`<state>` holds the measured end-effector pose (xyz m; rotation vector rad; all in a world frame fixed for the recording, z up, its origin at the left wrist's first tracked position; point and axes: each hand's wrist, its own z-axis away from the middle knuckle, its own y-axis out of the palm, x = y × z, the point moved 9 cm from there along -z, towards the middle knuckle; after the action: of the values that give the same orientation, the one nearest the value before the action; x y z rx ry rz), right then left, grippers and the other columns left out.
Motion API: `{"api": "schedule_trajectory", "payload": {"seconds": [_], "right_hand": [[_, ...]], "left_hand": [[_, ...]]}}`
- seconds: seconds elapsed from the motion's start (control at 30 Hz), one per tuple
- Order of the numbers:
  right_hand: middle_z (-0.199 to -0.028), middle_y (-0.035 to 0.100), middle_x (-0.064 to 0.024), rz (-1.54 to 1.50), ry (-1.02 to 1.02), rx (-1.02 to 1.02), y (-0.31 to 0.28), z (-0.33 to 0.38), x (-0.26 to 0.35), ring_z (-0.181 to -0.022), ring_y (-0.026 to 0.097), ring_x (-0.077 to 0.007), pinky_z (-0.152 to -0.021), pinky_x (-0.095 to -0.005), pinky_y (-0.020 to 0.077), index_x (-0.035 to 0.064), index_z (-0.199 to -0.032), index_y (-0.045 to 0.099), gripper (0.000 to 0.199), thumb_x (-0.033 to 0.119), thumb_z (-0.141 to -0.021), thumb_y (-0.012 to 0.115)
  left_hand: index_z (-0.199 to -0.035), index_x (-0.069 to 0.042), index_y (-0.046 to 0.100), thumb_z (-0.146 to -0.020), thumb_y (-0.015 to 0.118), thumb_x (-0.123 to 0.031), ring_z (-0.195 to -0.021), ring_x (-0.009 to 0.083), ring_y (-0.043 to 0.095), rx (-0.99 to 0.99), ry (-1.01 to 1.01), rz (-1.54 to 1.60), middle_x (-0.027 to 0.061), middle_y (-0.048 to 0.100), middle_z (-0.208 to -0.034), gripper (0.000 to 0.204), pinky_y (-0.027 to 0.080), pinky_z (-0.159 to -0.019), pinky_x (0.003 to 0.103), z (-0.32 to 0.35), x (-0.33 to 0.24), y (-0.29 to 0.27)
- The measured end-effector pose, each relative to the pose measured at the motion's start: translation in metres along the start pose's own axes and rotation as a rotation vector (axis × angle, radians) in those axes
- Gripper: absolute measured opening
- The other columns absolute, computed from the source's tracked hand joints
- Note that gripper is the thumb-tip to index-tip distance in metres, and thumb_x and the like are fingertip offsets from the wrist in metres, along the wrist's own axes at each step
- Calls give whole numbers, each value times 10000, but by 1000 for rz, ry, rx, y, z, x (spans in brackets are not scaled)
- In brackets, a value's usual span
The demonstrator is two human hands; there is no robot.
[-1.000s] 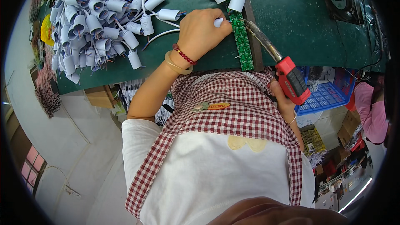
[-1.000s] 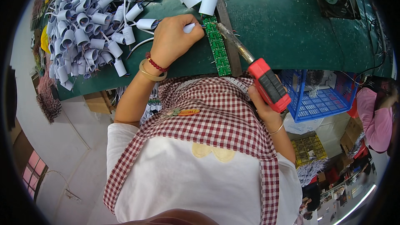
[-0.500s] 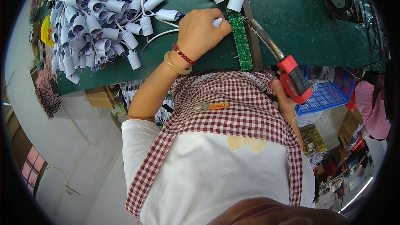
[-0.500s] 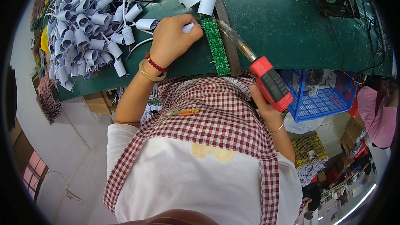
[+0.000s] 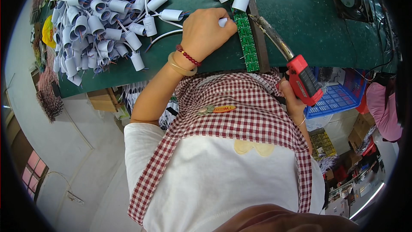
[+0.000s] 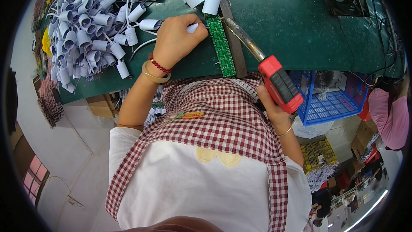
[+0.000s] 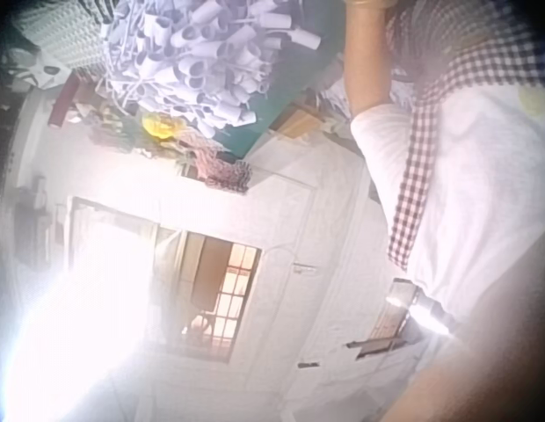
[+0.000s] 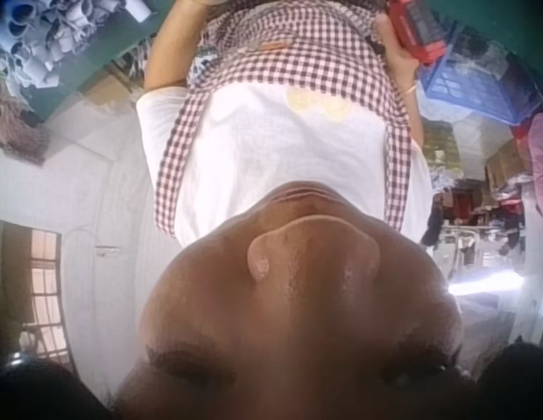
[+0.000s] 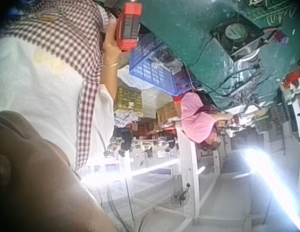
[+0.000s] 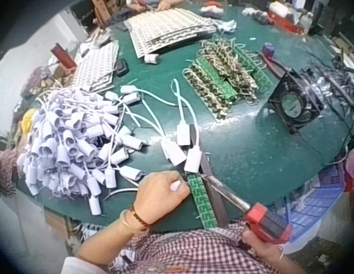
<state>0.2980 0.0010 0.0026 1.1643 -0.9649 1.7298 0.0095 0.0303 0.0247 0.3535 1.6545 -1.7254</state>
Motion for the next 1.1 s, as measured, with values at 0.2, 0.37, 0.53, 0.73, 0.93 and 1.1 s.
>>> {"api": "schedule_trajectory", "payload": {"seconds": [0.2,0.37,0.53,0.73,0.93,1.1], "right_hand": [[-751,574,-82,42,-132,67,6,-1,9,-591,491,-100,-537,-221,392,-46,-1149,491,302,-13,-861,575],[-753,578,-86,13,-119,54,6,-1,9,-588,491,-93,-526,-215,389,-40,-1152,495,306,-4,-860,581],[-749,577,-84,28,-136,59,6,-2,10,-583,485,-90,-521,-214,383,-38,-1150,496,305,-1,-860,583],[-702,546,-82,-27,-150,82,8,-5,13,-560,453,-97,-528,-243,390,-46,-1150,482,287,-12,-872,545],[-644,498,-65,52,-210,-3,-2,-10,18,-533,422,-99,-528,-261,394,-52,-1116,474,260,-18,-864,531],[-644,490,-58,-31,-129,-23,-4,-11,22,-527,414,-101,-520,-255,382,-47,-1119,463,263,-20,-864,524]], "left_hand": [[-754,-27,656,-727,594,-219,-612,364,594,-7,-2,17,189,591,-653,203,462,-572,382,0,0,-1],[-752,-23,653,-729,593,-218,-616,366,596,-3,-7,15,196,589,-657,206,464,-577,383,1,1,-1],[-768,-26,655,-743,604,-233,-632,366,602,25,-30,14,192,602,-670,215,470,-594,385,2,1,-3],[-961,-28,608,-805,614,-258,-728,354,622,107,-15,-162,158,655,-826,278,474,-619,395,22,-8,-23],[-950,-163,627,-718,649,-117,-964,177,544,-292,570,-683,-8,583,-996,238,363,-875,388,41,-73,-43],[-1048,-146,618,-695,621,-17,-989,210,548,-157,786,-494,32,563,-1079,375,414,-841,372,23,-63,-32]]}}
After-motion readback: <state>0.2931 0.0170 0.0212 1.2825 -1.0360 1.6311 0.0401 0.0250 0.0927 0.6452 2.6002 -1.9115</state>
